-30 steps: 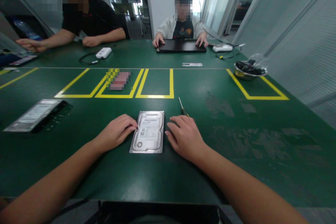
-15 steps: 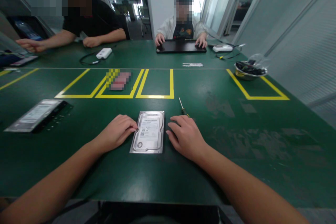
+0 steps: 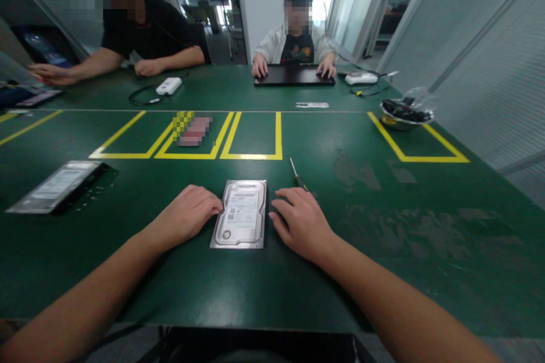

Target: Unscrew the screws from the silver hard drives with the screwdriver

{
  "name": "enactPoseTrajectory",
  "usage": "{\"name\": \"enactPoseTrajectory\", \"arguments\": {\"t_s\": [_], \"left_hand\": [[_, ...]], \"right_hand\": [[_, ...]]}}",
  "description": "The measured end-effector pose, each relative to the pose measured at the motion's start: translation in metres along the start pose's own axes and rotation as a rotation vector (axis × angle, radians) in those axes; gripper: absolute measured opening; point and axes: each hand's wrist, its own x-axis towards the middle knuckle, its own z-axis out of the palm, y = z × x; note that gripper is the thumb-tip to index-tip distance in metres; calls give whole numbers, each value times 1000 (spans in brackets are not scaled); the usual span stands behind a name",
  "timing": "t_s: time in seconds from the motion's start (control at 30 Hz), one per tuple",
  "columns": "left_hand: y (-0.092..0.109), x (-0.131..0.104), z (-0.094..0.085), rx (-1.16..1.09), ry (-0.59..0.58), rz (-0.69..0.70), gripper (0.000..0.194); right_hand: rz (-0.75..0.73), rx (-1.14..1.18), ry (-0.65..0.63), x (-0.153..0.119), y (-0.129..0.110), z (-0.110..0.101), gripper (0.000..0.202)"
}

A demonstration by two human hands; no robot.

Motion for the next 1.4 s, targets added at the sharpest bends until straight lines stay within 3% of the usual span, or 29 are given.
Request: {"name": "enactPoseTrajectory", "arguments": {"t_s": [0.43,0.7,1.03,1.13,1.3,1.4], "left_hand": [[3,0,-3,-3,63,31,14],[2,2,-1,-281,14,-161,16],[2,2,-2,-423,-37,-247,19],[2,3,-2,-426,-41,-236,17],[2,4,-3,-436,-35,-206,16],[2,4,-4,-447,-36,-202,15]], "right_hand": [[7,25,9,-1,-1,0,24],[12,15,16,-2,-1,-1,24],[43,-20,9,2,2,-2,25],[65,-91,3,2,3,-4,27],[222,-404,-81,3,3,-14,36],[274,-481,-148,1,3,-17,30]]}}
